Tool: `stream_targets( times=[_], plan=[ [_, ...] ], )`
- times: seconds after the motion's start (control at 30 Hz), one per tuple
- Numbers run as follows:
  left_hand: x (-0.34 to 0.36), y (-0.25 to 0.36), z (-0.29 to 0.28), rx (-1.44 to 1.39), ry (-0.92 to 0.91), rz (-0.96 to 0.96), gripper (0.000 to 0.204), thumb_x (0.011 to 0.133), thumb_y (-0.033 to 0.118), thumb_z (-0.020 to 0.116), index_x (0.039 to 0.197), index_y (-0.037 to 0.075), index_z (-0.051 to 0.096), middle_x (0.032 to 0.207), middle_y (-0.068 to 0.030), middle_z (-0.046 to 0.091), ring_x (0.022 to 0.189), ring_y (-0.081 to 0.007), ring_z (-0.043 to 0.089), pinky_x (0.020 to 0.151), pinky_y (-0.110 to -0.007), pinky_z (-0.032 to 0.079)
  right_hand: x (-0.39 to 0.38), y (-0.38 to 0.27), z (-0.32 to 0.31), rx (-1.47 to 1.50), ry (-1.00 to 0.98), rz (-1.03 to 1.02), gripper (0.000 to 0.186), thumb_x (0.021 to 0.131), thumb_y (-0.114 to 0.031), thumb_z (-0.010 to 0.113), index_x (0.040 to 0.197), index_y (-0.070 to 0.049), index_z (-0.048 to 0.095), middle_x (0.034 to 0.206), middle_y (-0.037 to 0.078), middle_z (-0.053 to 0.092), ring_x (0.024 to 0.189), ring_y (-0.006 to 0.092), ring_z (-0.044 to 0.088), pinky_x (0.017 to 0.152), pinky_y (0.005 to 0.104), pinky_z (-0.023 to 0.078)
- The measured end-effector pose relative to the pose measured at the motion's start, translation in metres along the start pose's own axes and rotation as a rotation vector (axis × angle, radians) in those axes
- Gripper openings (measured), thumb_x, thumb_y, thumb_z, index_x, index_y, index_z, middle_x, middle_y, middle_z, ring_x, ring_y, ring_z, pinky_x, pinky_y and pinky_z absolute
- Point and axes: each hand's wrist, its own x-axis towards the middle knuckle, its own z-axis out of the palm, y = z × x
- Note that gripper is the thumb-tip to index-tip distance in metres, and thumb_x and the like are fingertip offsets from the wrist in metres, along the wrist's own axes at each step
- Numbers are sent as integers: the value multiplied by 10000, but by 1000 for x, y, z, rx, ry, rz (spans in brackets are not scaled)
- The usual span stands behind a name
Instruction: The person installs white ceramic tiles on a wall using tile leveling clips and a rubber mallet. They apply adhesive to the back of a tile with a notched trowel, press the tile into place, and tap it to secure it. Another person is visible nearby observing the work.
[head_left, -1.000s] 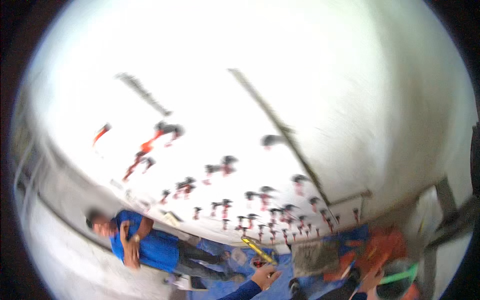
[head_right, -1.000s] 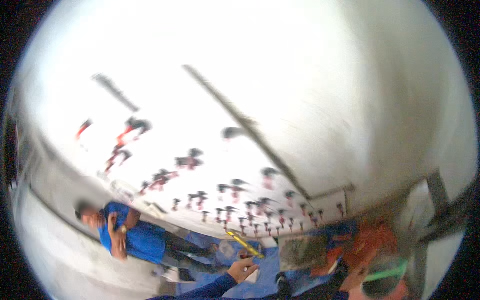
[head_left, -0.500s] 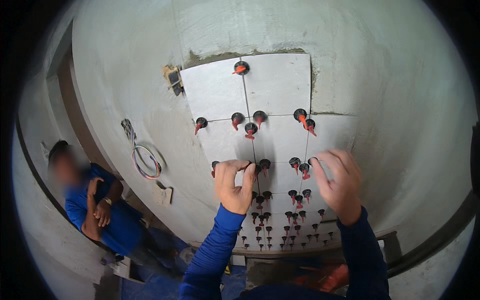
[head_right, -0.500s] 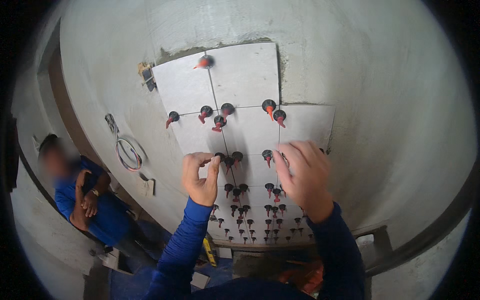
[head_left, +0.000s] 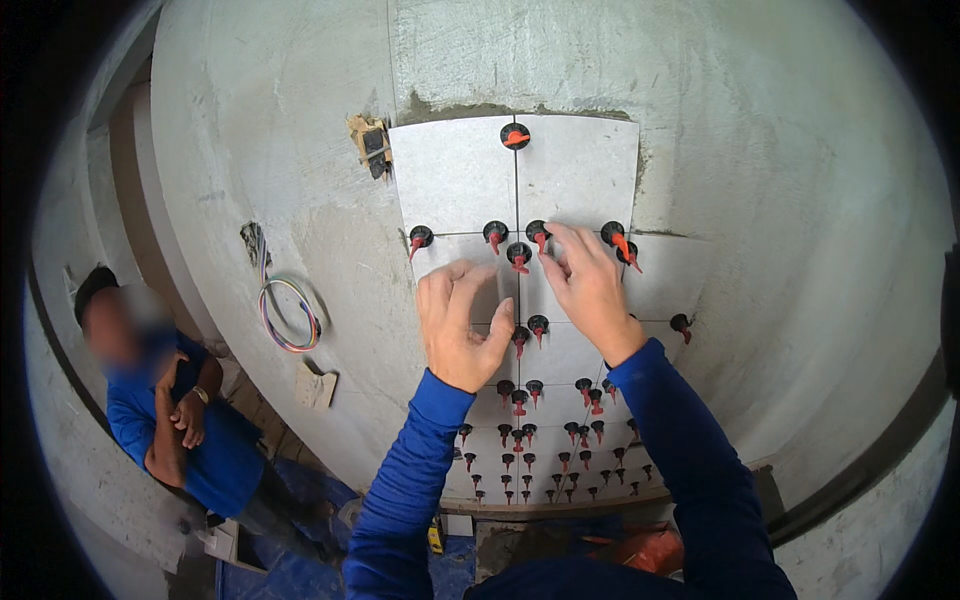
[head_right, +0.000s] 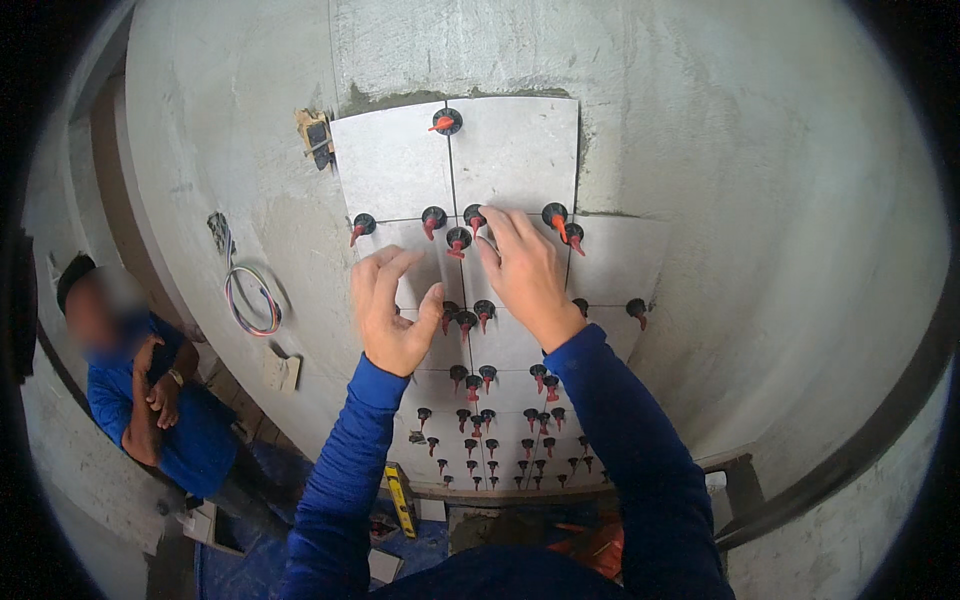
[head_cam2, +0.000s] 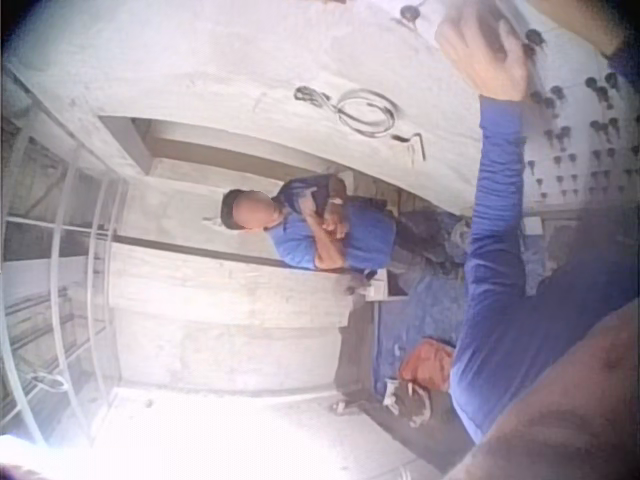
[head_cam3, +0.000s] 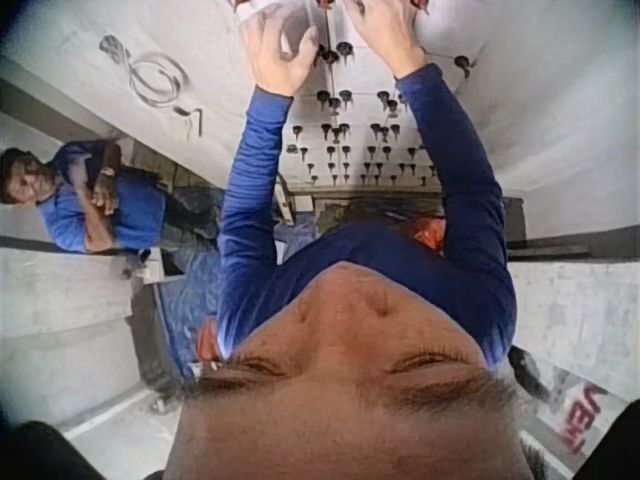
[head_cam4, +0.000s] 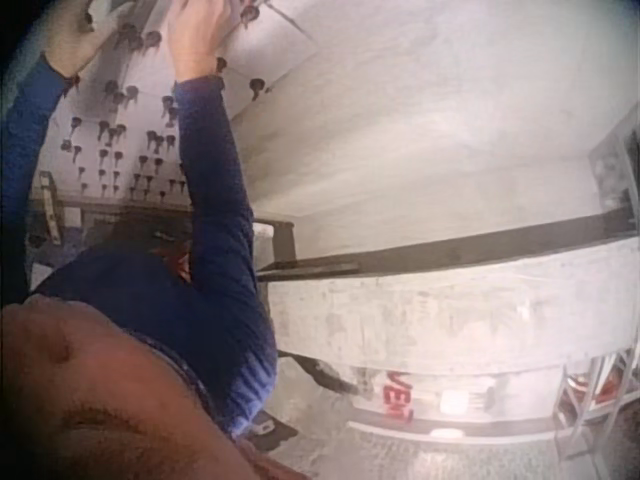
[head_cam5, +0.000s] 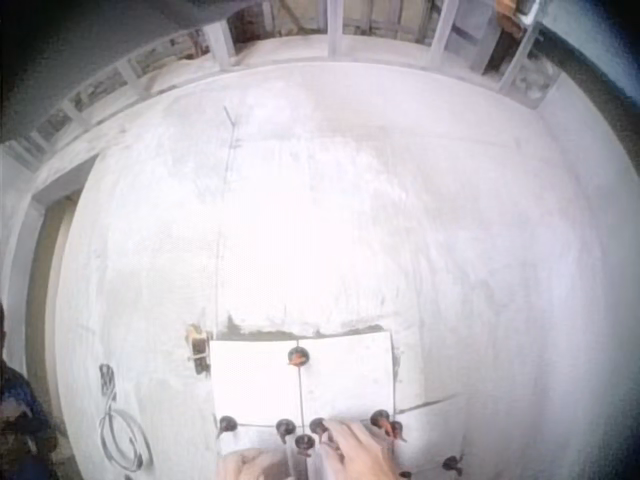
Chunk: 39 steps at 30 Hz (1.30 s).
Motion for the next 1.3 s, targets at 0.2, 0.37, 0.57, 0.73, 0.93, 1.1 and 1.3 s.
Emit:
stream_targets(
  times=[0.2,0.37,0.57,0.73,0.93,1.1,1.3],
  plan=[
    [29,7,3,176,-93,64,398,799,262,826,1141,82,732,1210,-111,624,1146,-330,520,1027,-472,358,-3,9,19,68,95,67,364,858,17,770,1209,-27,687,986,119,649,693,204,651,633,339,540],
    [38,21,35,328,-78,56,303,830,345,807,915,59,755,1124,-100,629,1132,-321,512,1025,-517,326,-8,11,28,94,165,125,376,827,-3,745,1195,-48,683,1112,136,679,898,345,698,761,431,575],
    [42,20,68,539,-54,93,301,884,340,736,806,50,756,1053,-92,615,1135,-311,511,1052,-573,288,-8,13,33,73,273,77,348,836,-20,717,1180,-68,699,1134,126,678,969,361,694,814,444,573],
    [41,17,83,601,-24,86,269,887,280,712,784,35,754,1053,-86,621,1147,-309,514,1092,-576,263,-9,13,36,58,301,101,303,869,-40,693,1168,-82,715,1128,107,678,983,351,697,820,443,574],
    [38,13,88,609,-22,85,247,886,240,707,794,13,745,1060,-83,616,1157,-305,514,1110,-565,254,-9,18,41,76,343,91,284,835,-39,723,1114,-86,742,1071,80,690,952,296,710,788,397,588],
    [34,14,91,601,19,91,200,867,198,725,799,10,729,1063,-90,614,1121,-307,520,1053,-537,287,-9,21,42,114,359,70,305,812,-20,734,1111,-82,742,1055,82,697,931,295,717,770,392,596],
    [33,15,95,571,45,80,175,868,160,723,795,1,714,1072,-101,613,1109,-322,519,1016,-520,304,-8,22,44,128,390,72,226,819,-64,766,1044,-78,748,1001,86,713,871,290,716,742,375,588]
  ],
)
